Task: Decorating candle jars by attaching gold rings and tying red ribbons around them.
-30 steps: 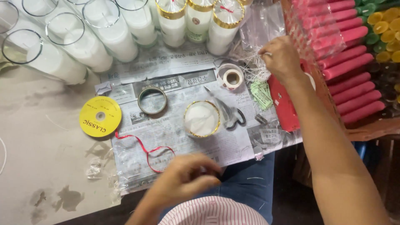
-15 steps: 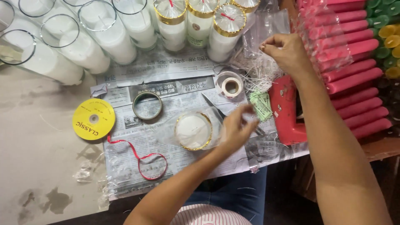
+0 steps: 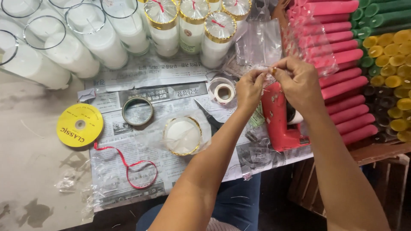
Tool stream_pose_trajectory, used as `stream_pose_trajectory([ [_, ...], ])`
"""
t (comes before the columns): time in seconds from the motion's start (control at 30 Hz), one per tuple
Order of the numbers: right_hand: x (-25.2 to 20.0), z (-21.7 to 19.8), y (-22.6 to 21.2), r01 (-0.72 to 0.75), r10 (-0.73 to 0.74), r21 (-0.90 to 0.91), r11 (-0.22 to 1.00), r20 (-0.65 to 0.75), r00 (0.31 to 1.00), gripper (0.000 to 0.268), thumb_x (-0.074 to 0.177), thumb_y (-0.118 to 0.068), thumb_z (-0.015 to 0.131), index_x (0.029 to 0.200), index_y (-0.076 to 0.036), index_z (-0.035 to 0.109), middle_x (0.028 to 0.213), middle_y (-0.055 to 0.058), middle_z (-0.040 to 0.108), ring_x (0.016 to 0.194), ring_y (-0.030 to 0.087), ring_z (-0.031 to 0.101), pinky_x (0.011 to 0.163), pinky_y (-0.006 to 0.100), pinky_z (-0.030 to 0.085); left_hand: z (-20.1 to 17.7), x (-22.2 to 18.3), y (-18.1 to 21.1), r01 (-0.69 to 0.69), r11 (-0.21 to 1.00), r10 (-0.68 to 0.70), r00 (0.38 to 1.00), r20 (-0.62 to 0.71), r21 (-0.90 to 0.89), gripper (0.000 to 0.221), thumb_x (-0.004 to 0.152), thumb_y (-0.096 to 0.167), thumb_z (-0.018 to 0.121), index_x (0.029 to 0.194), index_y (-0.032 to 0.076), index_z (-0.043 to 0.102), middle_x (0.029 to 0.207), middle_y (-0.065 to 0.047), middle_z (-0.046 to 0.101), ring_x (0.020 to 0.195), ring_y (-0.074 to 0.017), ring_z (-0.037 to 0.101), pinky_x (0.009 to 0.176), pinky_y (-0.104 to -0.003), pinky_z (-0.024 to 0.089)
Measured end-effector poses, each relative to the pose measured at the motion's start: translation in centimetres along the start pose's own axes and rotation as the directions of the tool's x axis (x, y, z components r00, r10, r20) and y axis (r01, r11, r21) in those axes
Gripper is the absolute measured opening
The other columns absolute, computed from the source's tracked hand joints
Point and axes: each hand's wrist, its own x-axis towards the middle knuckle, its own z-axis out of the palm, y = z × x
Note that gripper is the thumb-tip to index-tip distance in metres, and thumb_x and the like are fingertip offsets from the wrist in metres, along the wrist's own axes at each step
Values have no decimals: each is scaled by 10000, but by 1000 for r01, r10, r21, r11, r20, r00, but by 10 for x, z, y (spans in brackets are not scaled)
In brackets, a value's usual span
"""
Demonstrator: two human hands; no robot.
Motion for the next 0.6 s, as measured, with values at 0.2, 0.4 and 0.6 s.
stream_pose_trajectory([
  [0.2,-44,-25,-78,8,14,85,996,-257,966,74,1058,44,625,1068,16,694,849,152,716,807,192,719,721,331,626,14,23,-81,49,985,-48,999,-8,163,201,898,333,647,990,255,808,855,-24,782,918,-295,748,855,-422,577],
  [0.4,-82,-56,-73,-44,121,270,962,-273,954,70,1096,2,689,1140,41,650,881,205,691,828,196,708,809,334,615,-20,-21,-3,-268,958,272,962,-26,97,425,855,52,670,1280,69,693,1145,-316,662,1146,-532,626,1012,-569,498],
  [0.6,-113,-22,-53,-215,286,450,866,-94,954,239,944,7,712,1166,48,634,818,180,720,742,185,723,717,336,638,-98,-106,82,-229,936,286,938,198,-268,229,1047,202,601,1230,131,718,1165,-147,665,1186,-332,649,1053,-409,483],
])
